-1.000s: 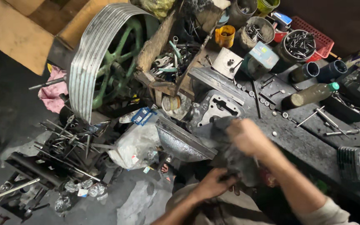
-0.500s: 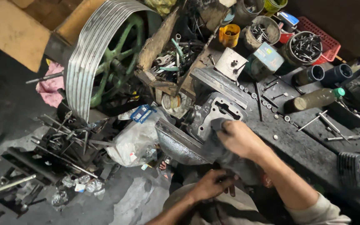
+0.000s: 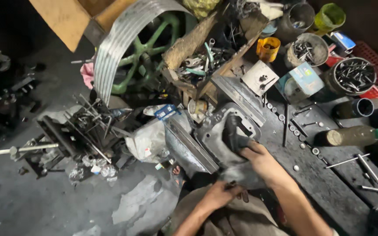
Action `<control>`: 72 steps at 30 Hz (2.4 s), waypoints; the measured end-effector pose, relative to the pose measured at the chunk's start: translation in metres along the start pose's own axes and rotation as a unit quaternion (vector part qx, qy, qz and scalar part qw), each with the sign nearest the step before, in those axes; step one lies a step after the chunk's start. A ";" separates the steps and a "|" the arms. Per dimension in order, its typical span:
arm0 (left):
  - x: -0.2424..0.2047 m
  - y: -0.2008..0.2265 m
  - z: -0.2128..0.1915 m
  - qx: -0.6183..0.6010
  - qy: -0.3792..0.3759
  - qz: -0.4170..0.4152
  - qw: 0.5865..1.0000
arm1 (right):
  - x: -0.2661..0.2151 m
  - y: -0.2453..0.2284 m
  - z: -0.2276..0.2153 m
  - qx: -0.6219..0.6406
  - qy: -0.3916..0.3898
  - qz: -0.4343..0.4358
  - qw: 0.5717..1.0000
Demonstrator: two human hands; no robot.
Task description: The person cleans a metal engine part using a rag and a liquid from a bottle. They wipe the surface, apply liquid, and continue wiping to remove grime.
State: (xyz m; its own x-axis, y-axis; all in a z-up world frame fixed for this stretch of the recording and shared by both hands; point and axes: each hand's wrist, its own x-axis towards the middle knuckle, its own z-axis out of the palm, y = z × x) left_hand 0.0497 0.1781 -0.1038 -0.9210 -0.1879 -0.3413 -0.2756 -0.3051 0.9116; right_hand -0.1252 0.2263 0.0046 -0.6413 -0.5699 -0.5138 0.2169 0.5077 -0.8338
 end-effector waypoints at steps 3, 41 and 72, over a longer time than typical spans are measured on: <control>0.001 -0.011 0.019 -0.082 0.029 0.018 0.996 | -0.011 -0.012 0.011 -0.236 -0.043 -0.185 0.953; -0.013 0.025 0.064 -0.140 -0.019 0.065 0.988 | -0.022 -0.087 0.016 -0.617 -0.106 -0.253 0.738; -0.077 0.085 -0.071 0.171 0.140 0.018 0.975 | -0.048 -0.007 -0.060 -0.190 -0.204 -0.089 0.956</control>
State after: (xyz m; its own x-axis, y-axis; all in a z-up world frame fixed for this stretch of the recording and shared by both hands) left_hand 0.1166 0.1004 -0.0165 -0.8331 -0.4552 -0.3141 -0.3651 0.0260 0.9306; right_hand -0.1404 0.2888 0.0474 -0.2851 -0.8342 -0.4721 -0.2020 0.5338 -0.8211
